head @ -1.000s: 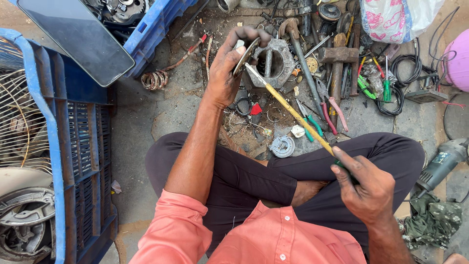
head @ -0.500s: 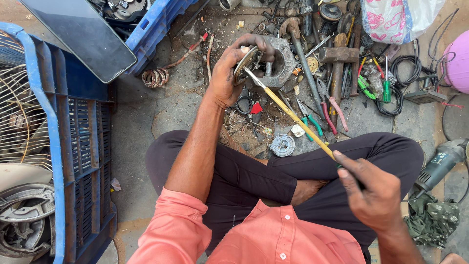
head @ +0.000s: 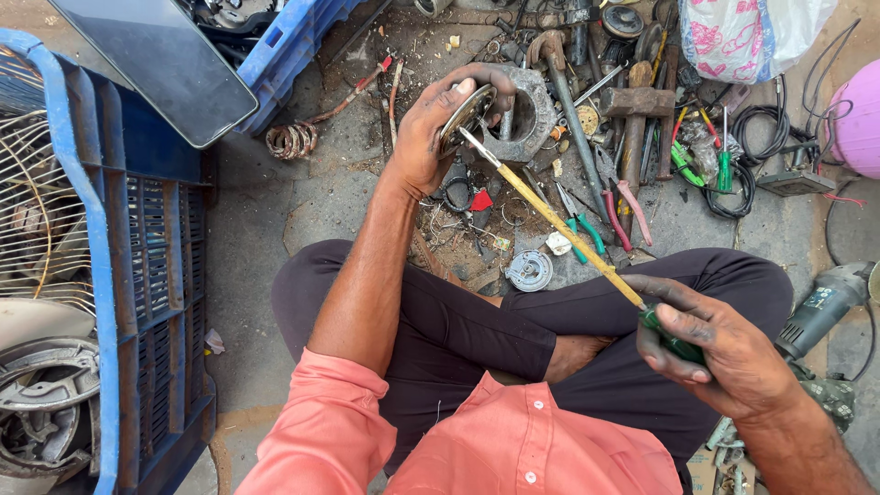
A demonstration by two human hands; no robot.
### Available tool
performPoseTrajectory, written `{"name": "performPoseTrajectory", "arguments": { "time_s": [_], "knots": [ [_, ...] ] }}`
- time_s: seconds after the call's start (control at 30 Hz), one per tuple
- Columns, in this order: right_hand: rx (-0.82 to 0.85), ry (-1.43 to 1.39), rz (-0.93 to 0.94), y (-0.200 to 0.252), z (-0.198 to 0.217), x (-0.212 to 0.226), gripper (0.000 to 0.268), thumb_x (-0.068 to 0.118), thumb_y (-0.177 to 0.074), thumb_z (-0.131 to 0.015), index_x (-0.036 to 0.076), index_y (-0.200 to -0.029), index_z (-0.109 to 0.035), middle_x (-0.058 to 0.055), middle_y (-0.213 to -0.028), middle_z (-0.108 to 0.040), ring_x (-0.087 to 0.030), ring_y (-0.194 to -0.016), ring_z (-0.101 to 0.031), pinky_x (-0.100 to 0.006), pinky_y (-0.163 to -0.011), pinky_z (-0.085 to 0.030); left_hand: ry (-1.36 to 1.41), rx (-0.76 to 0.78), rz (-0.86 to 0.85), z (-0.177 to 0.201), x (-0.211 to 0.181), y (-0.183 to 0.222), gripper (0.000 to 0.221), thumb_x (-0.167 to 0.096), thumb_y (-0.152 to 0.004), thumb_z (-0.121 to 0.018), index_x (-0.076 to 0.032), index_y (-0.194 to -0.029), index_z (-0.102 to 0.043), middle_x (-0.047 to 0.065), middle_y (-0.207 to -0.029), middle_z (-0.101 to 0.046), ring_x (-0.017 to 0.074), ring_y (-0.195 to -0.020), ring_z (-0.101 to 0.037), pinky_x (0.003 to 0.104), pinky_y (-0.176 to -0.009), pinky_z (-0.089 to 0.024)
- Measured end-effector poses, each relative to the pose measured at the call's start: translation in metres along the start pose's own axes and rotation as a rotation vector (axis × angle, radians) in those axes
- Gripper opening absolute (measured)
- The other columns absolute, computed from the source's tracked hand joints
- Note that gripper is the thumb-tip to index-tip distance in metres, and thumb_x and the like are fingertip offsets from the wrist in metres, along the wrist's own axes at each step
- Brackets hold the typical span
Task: The person sits on the floor and uses a screwdriver and pliers to disassemble a small electric motor. They pry off the end cap, remove internal components, and separate the copper windings from the metal housing.
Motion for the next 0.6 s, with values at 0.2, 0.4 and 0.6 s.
{"name": "performPoseTrajectory", "arguments": {
  "time_s": [0.2,0.4,0.6],
  "knots": [
    [-0.235,0.783,0.311,0.001,-0.022,0.006,0.047,0.015,-0.096,-0.062,0.005,-0.142,-0.061,-0.006,-0.078,-0.059,-0.005,-0.059,-0.050,-0.020,-0.051,-0.038,0.005,0.013,-0.038,0.003,0.005,0.000,0.041,-0.041,-0.107,-0.052,-0.002,-0.112,-0.064,0.007,-0.109,-0.062,0.0171,-0.103,-0.058,0.032,-0.091,-0.048],
    [-0.195,0.916,0.419,0.008,-0.018,0.010,0.045,0.013,-0.097,-0.062,0.003,-0.141,-0.061,-0.002,-0.091,-0.065,-0.006,-0.072,-0.053,-0.021,-0.059,-0.042,0.024,0.008,-0.054,0.002,0.006,0.003,0.040,-0.041,-0.108,-0.053,-0.003,-0.111,-0.063,0.007,-0.110,-0.060,0.0175,-0.105,-0.058,0.033,-0.093,-0.048],
    [-0.261,0.389,0.005,0.002,-0.002,0.002,0.050,0.012,-0.094,-0.062,0.005,-0.143,-0.064,-0.001,-0.067,-0.053,-0.009,-0.058,-0.046,-0.023,-0.044,-0.033,0.019,0.007,-0.054,0.004,0.007,0.004,0.039,-0.040,-0.108,-0.052,-0.003,-0.110,-0.063,0.007,-0.108,-0.060,0.0177,-0.104,-0.059,0.033,-0.092,-0.048]
  ]
}}
Point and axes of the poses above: each hand's wrist, its own y-axis away from the middle knuckle, its own z-axis out of the back of the hand, x = y × z, the point moved 1 cm from there along -y, towards the middle knuckle
